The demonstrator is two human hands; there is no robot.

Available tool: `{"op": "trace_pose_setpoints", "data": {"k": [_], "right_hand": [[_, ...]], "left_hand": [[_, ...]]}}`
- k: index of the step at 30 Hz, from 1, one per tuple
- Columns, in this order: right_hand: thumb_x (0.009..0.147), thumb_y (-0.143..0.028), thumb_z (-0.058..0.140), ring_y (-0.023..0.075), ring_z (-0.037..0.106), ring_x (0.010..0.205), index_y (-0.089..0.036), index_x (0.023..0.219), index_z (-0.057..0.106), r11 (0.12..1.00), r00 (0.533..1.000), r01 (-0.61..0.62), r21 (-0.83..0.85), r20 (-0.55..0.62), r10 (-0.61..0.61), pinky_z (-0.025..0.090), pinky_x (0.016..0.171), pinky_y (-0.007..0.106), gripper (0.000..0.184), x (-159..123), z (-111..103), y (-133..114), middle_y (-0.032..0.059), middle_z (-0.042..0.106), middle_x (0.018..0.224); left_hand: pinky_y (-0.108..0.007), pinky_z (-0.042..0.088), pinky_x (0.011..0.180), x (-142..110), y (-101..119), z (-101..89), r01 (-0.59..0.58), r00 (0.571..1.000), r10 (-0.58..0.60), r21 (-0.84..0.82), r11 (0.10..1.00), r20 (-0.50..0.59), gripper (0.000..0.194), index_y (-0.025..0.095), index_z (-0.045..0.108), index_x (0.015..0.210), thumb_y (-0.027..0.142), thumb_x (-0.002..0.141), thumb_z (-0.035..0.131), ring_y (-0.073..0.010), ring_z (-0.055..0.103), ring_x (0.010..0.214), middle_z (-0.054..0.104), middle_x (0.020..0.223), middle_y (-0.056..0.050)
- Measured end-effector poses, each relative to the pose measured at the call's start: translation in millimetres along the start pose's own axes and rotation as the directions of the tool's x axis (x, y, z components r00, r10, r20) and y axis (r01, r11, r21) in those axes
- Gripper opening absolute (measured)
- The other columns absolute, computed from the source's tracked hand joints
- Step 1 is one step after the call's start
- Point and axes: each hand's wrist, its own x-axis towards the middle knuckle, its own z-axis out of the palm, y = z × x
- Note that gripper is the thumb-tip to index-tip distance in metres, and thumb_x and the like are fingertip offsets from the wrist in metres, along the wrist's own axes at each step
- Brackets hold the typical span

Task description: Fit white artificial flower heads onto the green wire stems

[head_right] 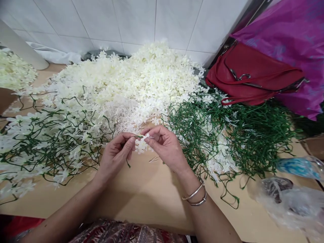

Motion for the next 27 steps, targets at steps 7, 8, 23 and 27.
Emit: {"op": "trace_pose_setpoints", "data": {"k": [7, 8, 23, 27], "right_hand": [[0.08, -0.048, 0.086, 0.0187, 0.068, 0.081, -0.024, 0.088, 0.071, 0.997, 0.996, -0.072, -0.037, -0.053, 0.07, 0.056, 0.08, 0.034, 0.029, 1, -10, 7, 0.0017, 0.074, 0.088], [0.081, -0.048, 0.085, 0.0188, 0.068, 0.08, -0.024, 0.088, 0.072, 0.996, 0.996, -0.084, -0.042, -0.029, 0.083, 0.055, 0.079, 0.034, 0.029, 1, -9, 7, 0.0016, 0.074, 0.086], [0.08, -0.051, 0.085, 0.0181, 0.066, 0.079, -0.024, 0.088, 0.073, 0.984, 0.983, -0.177, -0.013, 0.043, 0.177, 0.054, 0.079, 0.034, 0.031, -1, 0, 8, 0.0006, 0.072, 0.084], [0.077, -0.051, 0.087, 0.0174, 0.065, 0.077, -0.024, 0.086, 0.073, 0.986, 0.986, -0.168, 0.002, 0.015, 0.168, 0.053, 0.077, 0.033, 0.032, -1, -2, 9, 0.0002, 0.071, 0.084]], "left_hand": [[-0.022, 0.047, 0.063, 3, 2, 1.2, 0.073, 0.997, -0.074, -0.198, 0.977, 0.003, 0.023, 0.018, 0.067, 0.086, 0.036, 0.1, 0.065, -0.0087, 0.056, 0.06, 0.064, 0.075, 0.001], [-0.022, 0.048, 0.064, 2, 2, 1.5, 0.074, 0.997, -0.074, -0.193, 0.978, 0.007, 0.023, 0.018, 0.067, 0.086, 0.036, 0.099, 0.066, -0.0088, 0.056, 0.06, 0.064, 0.074, 0.001], [-0.023, 0.041, 0.052, 1, -3, 1.8, 0.08, 0.997, -0.082, -0.211, 0.974, 0.001, 0.031, 0.019, 0.069, 0.086, 0.046, 0.099, 0.064, -0.0083, 0.046, 0.054, 0.058, 0.073, 0.001], [-0.023, 0.033, 0.05, 1, -6, 2.8, 0.096, 0.995, -0.096, -0.203, 0.974, 0.008, 0.027, 0.019, 0.072, 0.092, 0.045, 0.099, 0.065, -0.0078, 0.04, 0.053, 0.054, 0.07, 0.003]]}}
